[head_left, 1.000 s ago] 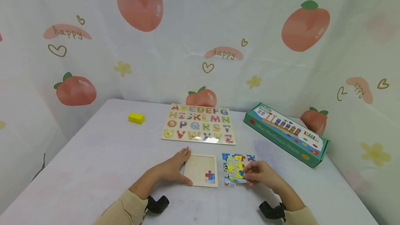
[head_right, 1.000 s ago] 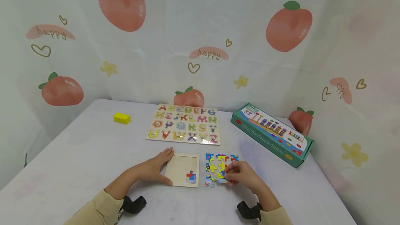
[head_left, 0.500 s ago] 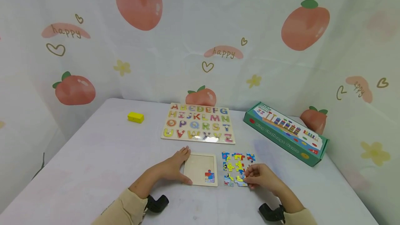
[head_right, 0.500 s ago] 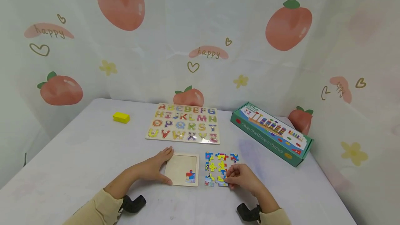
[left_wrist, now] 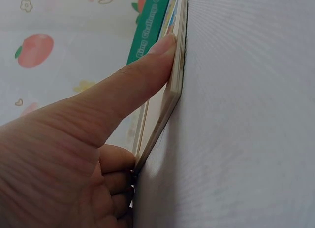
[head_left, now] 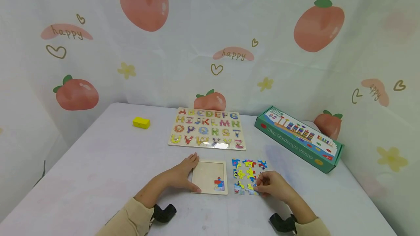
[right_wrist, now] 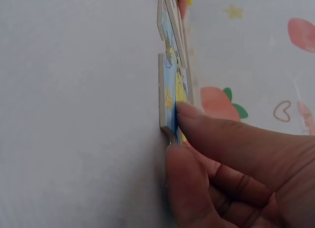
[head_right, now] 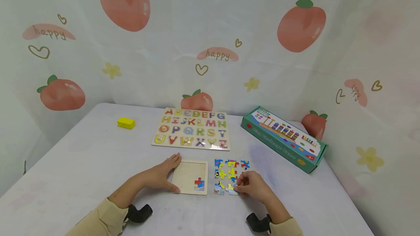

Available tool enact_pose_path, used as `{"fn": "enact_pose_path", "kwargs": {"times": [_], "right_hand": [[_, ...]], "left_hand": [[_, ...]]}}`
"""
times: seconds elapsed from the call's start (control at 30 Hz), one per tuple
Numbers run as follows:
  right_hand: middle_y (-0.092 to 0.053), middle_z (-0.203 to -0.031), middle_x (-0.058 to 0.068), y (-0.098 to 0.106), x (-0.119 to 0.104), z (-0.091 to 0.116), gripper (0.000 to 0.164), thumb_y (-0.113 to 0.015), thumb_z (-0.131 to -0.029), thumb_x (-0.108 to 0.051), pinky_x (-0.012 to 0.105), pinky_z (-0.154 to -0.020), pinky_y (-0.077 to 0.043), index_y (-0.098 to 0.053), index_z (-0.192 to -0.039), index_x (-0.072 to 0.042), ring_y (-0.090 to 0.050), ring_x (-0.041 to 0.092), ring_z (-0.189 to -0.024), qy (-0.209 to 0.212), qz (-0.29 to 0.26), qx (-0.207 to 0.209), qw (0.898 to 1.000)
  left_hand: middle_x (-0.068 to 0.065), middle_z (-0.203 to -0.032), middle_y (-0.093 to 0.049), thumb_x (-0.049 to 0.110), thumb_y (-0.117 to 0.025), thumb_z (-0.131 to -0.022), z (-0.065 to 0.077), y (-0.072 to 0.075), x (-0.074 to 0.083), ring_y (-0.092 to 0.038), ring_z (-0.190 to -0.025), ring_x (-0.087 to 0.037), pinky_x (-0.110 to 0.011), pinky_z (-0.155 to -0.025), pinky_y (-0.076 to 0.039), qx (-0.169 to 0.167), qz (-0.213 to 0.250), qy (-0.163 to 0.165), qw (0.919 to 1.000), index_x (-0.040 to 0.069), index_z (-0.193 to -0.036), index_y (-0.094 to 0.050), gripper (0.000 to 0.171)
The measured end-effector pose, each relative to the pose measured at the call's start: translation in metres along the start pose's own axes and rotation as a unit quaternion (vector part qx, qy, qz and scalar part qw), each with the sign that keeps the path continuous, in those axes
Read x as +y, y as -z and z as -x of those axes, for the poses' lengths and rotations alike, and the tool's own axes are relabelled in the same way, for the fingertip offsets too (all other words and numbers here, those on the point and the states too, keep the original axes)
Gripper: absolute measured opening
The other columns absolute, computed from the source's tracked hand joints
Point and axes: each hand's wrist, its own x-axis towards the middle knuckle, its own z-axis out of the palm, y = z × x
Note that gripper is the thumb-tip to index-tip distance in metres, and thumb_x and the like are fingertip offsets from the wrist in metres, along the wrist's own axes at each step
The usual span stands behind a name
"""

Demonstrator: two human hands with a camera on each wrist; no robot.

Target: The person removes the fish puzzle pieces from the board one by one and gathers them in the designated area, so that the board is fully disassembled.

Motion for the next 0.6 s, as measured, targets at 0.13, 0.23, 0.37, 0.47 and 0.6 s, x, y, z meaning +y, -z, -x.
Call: {"fn": "enact_pose_path", "kwargs": {"times": [0.13, 0.23, 0.37, 0.47, 0.6], "right_hand": [[-0.052, -0.068, 0.000, 0.000, -0.001, -0.001, 0.027, -0.076, -0.077, -0.017, 0.021, -0.050, -0.049, -0.056, -0.083, 0.001, -0.050, 0.012, -0.059, -0.004, -0.002, 0.006, 1.000], [-0.052, -0.068, 0.000, 0.001, -0.003, -0.001, 0.028, -0.076, -0.077, -0.017, 0.021, -0.050, -0.049, -0.054, -0.083, 0.000, -0.050, 0.012, -0.058, -0.001, -0.005, 0.004, 1.000], [-0.052, -0.067, 0.000, 0.002, -0.012, 0.000, 0.028, -0.074, -0.079, -0.020, 0.024, -0.047, -0.049, -0.054, -0.081, -0.001, -0.050, 0.010, -0.054, 0.026, 0.011, -0.002, 1.000], [-0.053, -0.067, 0.000, 0.001, -0.022, -0.002, 0.027, -0.073, -0.080, -0.021, 0.028, -0.047, -0.050, -0.055, -0.081, -0.001, -0.050, 0.009, -0.053, 0.057, 0.026, -0.004, 0.998], [-0.053, -0.070, 0.000, -0.003, -0.032, -0.011, 0.023, -0.073, -0.080, -0.019, 0.023, -0.048, -0.048, -0.058, -0.081, -0.002, -0.048, 0.006, -0.055, 0.082, 0.043, -0.005, 0.996]], "left_hand": [[-0.019, -0.156, -0.011, 0.041, -0.082, -0.065, 0.000, 0.000, 0.000, -0.007, -0.145, -0.033, -0.049, -0.117, -0.016, -0.001, 0.001, 0.002, 1.0000, -0.004, -0.146, -0.021, 0.111], [-0.019, -0.156, -0.011, 0.042, -0.082, -0.065, 0.000, 0.000, 0.000, -0.007, -0.145, -0.033, -0.049, -0.117, -0.016, -0.002, 0.002, 0.004, 1.0000, -0.004, -0.146, -0.020, 0.112], [-0.019, -0.156, -0.011, 0.042, -0.082, -0.066, 0.000, -0.001, 0.000, -0.007, -0.145, -0.034, -0.050, -0.116, -0.016, -0.007, 0.005, 0.003, 1.0000, -0.005, -0.146, -0.020, 0.111], [-0.019, -0.156, -0.011, 0.042, -0.082, -0.066, 0.000, -0.001, 0.000, -0.007, -0.145, -0.034, -0.050, -0.116, -0.016, -0.007, 0.006, 0.005, 0.9999, -0.004, -0.146, -0.020, 0.111], [-0.018, -0.156, -0.011, 0.043, -0.081, -0.066, 0.000, -0.001, 0.000, -0.006, -0.145, -0.033, -0.049, -0.117, -0.016, -0.006, 0.003, 0.009, 0.9999, -0.003, -0.146, -0.021, 0.111]]}}
